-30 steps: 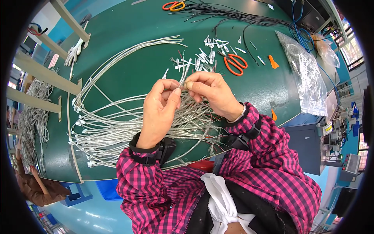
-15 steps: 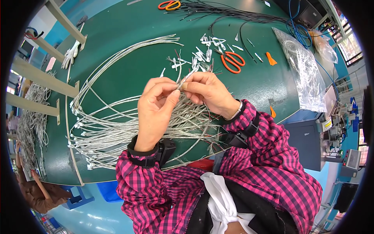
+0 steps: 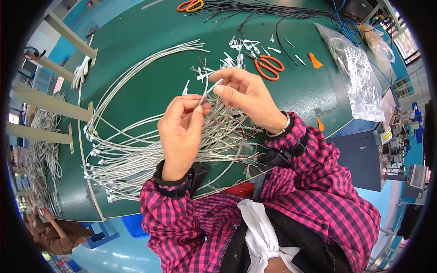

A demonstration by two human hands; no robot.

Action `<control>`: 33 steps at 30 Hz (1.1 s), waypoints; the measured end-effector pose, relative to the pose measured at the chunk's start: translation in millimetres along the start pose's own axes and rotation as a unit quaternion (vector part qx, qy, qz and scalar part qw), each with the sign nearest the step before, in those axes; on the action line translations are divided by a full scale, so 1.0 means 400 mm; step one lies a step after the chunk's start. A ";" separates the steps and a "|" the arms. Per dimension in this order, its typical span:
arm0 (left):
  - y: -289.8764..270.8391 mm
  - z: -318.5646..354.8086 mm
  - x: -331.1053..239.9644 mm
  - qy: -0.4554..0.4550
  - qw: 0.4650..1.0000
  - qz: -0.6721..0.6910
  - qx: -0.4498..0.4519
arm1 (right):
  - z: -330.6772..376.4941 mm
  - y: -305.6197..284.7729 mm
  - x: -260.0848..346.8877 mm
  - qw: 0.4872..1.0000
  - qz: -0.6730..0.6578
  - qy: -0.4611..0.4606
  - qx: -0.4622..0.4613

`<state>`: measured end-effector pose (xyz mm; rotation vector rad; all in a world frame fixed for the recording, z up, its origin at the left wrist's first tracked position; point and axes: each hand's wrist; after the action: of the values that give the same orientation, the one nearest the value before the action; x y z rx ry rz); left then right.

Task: The person picks up a wire from a bundle, pulls back the outer casing, and trims the excess material using shears. They then separate the inner colored wires and twist the exposed strands together by hand.

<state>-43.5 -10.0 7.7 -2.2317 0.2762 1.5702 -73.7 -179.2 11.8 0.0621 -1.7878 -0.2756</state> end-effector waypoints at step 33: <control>-0.002 -0.005 -0.003 0.200 0.928 -0.295 -0.105 | 0.019 0.019 -0.019 0.978 -0.156 0.129 0.046</control>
<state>-41.8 -10.4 9.4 -2.4625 -0.4447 0.8533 -78.6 -169.1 4.7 0.4298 -1.5276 -0.3911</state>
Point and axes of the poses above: each hand's wrist, its own z-axis away from the middle knuckle, its own y-axis out of the palm, x = y × z, and after that the axes turned 10 degrees about -z, right-handed
